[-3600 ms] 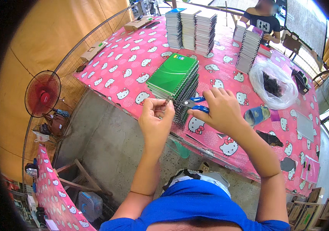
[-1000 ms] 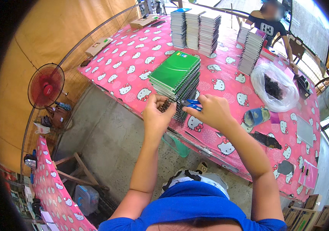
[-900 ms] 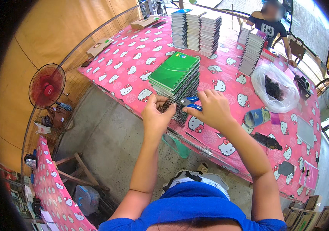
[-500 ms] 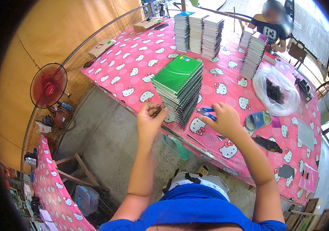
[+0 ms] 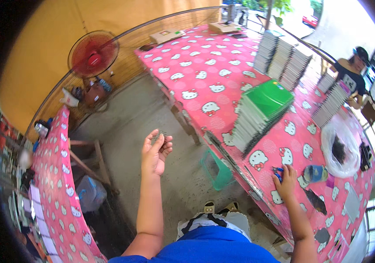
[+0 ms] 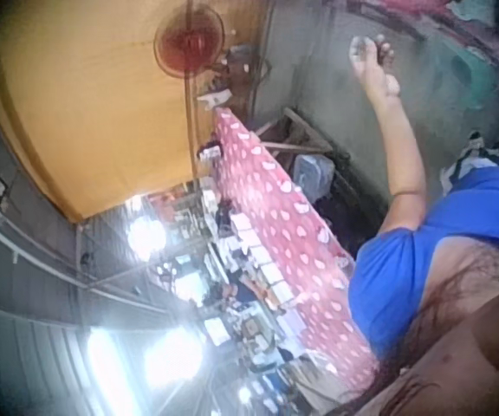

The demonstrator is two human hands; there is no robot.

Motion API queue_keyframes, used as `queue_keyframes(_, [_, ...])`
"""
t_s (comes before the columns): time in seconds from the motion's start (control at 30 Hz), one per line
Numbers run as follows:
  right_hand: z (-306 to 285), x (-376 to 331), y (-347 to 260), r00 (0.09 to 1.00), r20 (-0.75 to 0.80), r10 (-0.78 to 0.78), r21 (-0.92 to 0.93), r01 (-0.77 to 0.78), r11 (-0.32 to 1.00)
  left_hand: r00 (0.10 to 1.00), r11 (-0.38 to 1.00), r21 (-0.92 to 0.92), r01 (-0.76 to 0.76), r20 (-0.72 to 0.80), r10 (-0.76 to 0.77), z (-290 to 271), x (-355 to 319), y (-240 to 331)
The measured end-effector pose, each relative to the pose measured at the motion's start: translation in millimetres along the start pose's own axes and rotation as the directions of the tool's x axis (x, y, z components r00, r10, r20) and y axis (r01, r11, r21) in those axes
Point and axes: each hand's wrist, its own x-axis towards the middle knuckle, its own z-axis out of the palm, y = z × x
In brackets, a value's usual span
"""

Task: The person uses tape to secure individual notebooks and then uses pliers to trim wire coils on a stack of notebooks.

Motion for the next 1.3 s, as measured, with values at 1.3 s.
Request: queue_keyframes(1.3, [-55,51,-57,0.992,0.056,0.116,0.265,-0.127,0.956,0.895,0.941,0.026,0.338,0.302,-0.33,45,-8,-68])
